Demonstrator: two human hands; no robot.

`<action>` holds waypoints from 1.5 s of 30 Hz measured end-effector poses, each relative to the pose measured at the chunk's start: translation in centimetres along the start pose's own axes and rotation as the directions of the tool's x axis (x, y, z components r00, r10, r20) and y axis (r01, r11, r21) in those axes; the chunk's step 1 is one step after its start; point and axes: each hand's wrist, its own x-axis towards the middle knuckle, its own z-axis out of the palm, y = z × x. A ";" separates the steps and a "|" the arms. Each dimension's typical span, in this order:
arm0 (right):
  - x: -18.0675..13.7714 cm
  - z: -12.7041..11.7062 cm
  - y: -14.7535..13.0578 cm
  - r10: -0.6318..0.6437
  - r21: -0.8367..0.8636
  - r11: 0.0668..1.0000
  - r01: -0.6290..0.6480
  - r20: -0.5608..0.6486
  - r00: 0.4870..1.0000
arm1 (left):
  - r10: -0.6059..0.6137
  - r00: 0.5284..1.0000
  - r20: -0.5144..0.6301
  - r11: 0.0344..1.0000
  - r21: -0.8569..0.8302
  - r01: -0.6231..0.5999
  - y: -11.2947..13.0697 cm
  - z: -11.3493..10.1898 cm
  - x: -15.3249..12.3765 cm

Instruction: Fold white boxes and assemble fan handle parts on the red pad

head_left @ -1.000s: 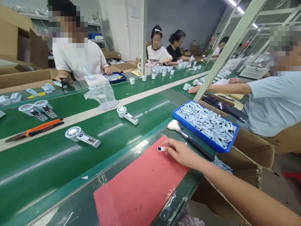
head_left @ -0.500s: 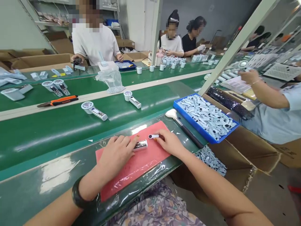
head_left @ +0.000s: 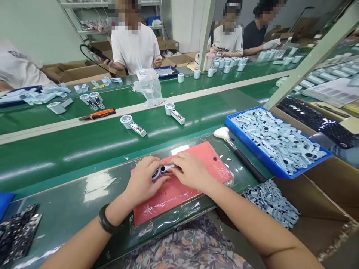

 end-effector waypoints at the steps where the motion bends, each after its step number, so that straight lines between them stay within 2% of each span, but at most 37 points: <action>1: 0.0 0.0 0.2 -0.012 0.000 1.000 0.012 0.001 1.000 | 0.012 1.000 -0.018 1.000 -0.001 -0.012 0.1 0.1 0.0; 4: -0.2 0.1 1.0 -0.050 0.096 0.994 0.053 -0.032 0.998 | -0.007 0.999 -0.053 1.000 -0.028 0.006 0.5 0.2 0.0; 6: -0.3 0.6 1.6 -0.022 0.251 0.967 0.033 -0.049 0.999 | -0.049 0.997 -0.065 0.997 -0.056 0.045 0.7 0.4 0.0; 9: 0.1 1.5 2.5 0.078 0.486 0.870 -0.081 0.027 0.997 | -0.074 0.994 -0.078 0.995 -0.071 0.068 0.8 0.6 0.1; 11: 0.5 1.6 2.9 0.110 0.549 0.822 -0.151 0.106 0.988 | -0.050 0.995 -0.089 0.997 -0.064 0.045 0.8 0.7 0.0; 13: 0.4 1.2 3.0 0.091 0.514 0.844 -0.153 0.145 0.985 | -0.003 0.996 -0.088 0.999 -0.035 0.000 0.9 0.6 -0.3; 16: -0.9 0.8 2.5 -0.021 0.357 0.933 -0.044 0.175 0.984 | 0.110 0.990 -0.089 0.992 0.065 -0.105 1.5 0.3 -1.7; 19: -3.1 1.3 1.4 -0.083 0.289 0.957 0.032 0.167 0.982 | 0.178 0.982 -0.062 0.980 0.104 -0.171 2.5 -0.1 -3.6; 22: -4.9 2.4 0.3 -0.065 0.287 0.957 0.035 0.097 0.993 | 0.120 0.993 0.004 0.985 0.128 -0.119 3.2 -0.3 -4.7; 26: -5.1 3.5 -0.3 -0.016 0.247 0.969 0.005 0.041 0.999 | 0.061 0.998 0.027 0.982 0.176 -0.065 3.3 0.1 -4.4; 30: -4.3 3.5 -0.1 0.021 0.232 0.972 -0.032 0.052 0.998 | 0.060 0.998 0.024 0.989 0.137 -0.063 2.9 0.2 -3.4; 33: -4.3 3.2 0.2 -0.033 0.217 0.976 0.016 0.072 0.997 | 0.088 0.994 0.065 0.985 0.144 -0.097 2.9 -0.1 -3.2; 36: -4.6 3.2 0.3 -0.091 0.131 0.988 0.080 0.081 0.993 | 0.106 0.992 0.072 0.979 0.168 -0.117 2.9 -0.1 -3.4; 40: -4.7 3.8 0.1 -0.077 0.037 0.997 0.074 0.081 0.994 | 0.091 0.994 0.060 0.975 0.197 -0.101 3.0 0.2 -3.7; 45: -5.0 3.8 0.2 -0.096 0.181 0.979 0.090 0.021 0.995 | 0.121 0.985 0.125 0.932 0.327 -0.156 3.3 -0.1 -3.4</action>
